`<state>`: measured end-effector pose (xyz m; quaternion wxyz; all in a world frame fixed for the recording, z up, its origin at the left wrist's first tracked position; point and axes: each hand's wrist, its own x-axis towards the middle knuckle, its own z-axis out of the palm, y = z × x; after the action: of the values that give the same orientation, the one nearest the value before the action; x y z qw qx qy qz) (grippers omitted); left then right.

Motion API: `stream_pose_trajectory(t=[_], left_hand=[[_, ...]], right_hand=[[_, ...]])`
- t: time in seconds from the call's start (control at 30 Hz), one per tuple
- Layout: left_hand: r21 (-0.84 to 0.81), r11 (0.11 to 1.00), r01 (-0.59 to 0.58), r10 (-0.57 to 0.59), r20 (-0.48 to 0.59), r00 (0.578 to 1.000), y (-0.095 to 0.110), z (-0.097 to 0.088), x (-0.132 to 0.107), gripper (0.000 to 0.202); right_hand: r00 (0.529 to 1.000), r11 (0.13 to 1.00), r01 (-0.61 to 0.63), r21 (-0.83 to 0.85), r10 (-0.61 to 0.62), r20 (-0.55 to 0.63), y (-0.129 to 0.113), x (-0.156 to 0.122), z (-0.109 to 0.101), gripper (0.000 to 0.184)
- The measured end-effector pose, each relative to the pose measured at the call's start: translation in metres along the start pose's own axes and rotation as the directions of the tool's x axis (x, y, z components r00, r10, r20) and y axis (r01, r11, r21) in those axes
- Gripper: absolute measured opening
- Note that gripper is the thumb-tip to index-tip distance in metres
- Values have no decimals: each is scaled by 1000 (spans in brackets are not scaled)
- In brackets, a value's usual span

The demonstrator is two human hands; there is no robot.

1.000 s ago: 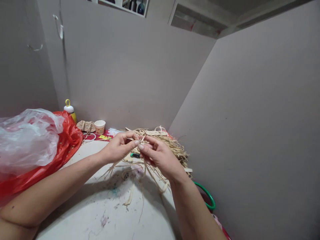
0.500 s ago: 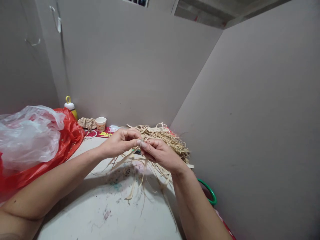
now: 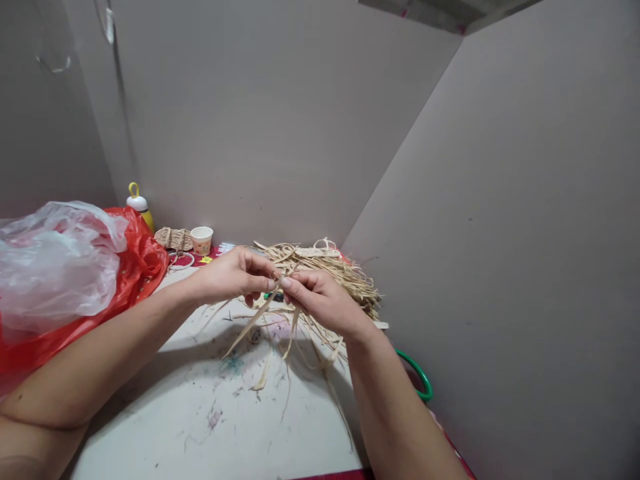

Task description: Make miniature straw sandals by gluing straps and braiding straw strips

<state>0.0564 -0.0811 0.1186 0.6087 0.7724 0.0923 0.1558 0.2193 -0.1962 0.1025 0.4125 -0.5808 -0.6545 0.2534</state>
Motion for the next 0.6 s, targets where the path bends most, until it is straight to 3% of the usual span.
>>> stream_pose_trajectory(t=[0.13, 0.3, 0.6], left_hand=[[-137, 985, 104, -99, 46, 994, 5, -1, -2, 14], [-219, 972, 81, -66, 76, 995, 2, -4, -1, 15], [-82, 990, 111, -106, 57, 993, 9, -4, -4, 22]], right_hand=[[998, 994, -49, 102, 45, 35, 0, 0, -1, 39], [988, 936, -150, 317, 133, 73, -3, 0, 1, 34], [985, 927, -152, 344, 111, 134, -3, -3, -4, 33]])
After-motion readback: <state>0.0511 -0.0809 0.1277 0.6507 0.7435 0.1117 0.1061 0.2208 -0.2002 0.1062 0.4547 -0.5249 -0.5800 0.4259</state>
